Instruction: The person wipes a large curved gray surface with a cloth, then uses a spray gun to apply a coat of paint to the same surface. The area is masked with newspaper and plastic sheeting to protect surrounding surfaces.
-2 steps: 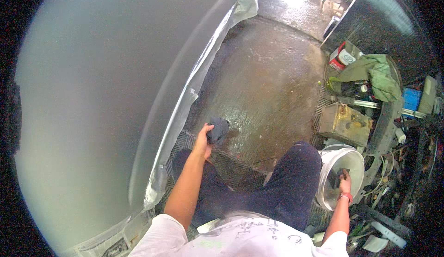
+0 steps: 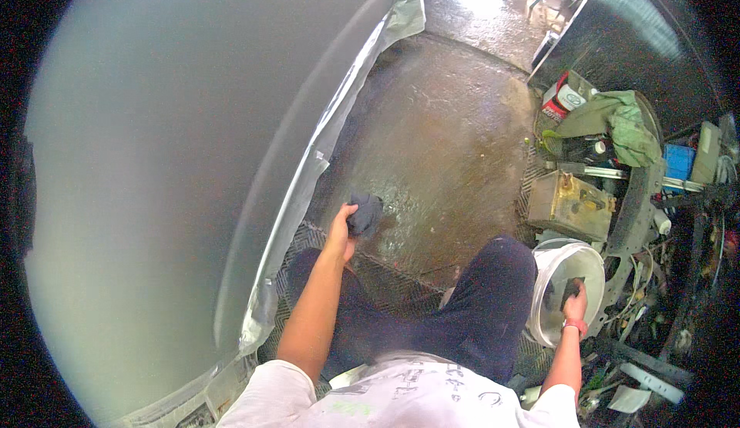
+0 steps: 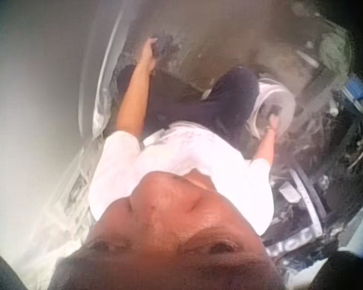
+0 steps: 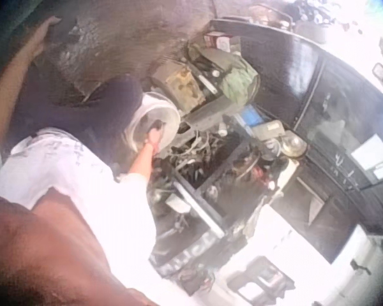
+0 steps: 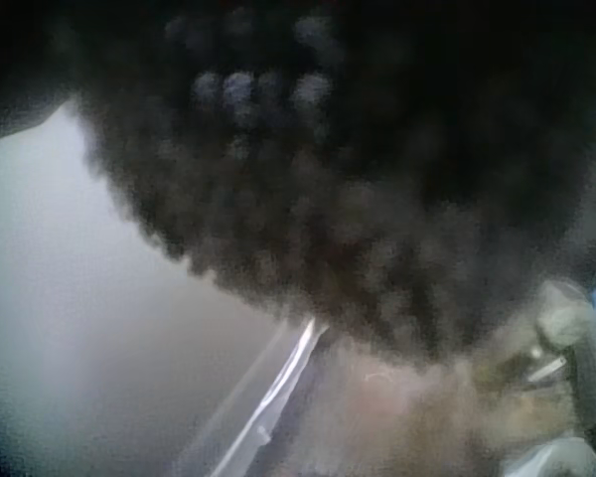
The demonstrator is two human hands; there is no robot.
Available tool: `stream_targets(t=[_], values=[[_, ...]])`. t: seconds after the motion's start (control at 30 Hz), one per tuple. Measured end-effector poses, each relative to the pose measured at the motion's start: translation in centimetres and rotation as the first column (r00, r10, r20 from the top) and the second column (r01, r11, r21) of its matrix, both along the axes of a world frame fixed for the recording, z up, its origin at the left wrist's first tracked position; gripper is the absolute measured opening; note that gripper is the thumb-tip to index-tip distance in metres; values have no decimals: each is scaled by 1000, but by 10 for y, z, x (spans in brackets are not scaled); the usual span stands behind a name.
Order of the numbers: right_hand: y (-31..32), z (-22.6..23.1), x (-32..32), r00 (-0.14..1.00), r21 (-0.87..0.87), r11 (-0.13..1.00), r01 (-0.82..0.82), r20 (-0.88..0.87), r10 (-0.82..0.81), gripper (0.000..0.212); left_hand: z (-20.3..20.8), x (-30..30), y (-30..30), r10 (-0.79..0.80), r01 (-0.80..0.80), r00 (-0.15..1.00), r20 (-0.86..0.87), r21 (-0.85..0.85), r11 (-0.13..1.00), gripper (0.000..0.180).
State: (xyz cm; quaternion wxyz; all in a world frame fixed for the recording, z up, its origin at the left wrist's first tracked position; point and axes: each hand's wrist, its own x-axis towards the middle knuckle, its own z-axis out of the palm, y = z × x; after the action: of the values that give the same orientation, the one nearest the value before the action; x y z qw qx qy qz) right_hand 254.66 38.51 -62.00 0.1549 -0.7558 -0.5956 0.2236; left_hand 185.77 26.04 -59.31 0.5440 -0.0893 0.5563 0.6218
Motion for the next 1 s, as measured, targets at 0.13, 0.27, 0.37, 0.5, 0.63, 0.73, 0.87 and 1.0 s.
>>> stream_targets(t=[0.13, 0.27, 0.37, 0.5, 0.63, 0.73, 0.87, 1.0], values=[[6, 62, -49, 970, -6, 990, 139, 203, -135, 46, -23, -14, 9, 6, -8, 999, 37, 58, 998, 59], [2, 102, -24, 956, 192, 981, -27, 291, -31, 57, -33, -5, 19, -30, 20, 991, 130, 75, 997, 48], [30, 152, -58, 963, 371, 928, -28, 258, -74, 56, -24, -9, 18, 84, -107, 981, 176, 131, 985, 40], [77, 216, -74, 993, 377, 924, -69, 116, 27, 26, -15, 2, 17, 113, -152, 966, 233, 156, 976, 41], [145, 254, -114, 961, 476, 835, -276, 125, 246, 25, -27, -13, 11, 9, -38, 986, 165, 173, 984, 49], [182, 299, -173, 898, 448, 780, -437, 167, 407, 31, -19, -18, 4, -18, -1, 993, 118, 156, 988, 48], [196, 377, -325, 656, 378, 561, -737, 198, 728, 51, -10, -40, -23, 25, -30, 999, 41, 143, 989, 44], [234, 425, -387, 494, 294, 410, -863, 330, 804, 65, 38, -31, -39, 101, -93, 992, -72, 100, 991, 57]])
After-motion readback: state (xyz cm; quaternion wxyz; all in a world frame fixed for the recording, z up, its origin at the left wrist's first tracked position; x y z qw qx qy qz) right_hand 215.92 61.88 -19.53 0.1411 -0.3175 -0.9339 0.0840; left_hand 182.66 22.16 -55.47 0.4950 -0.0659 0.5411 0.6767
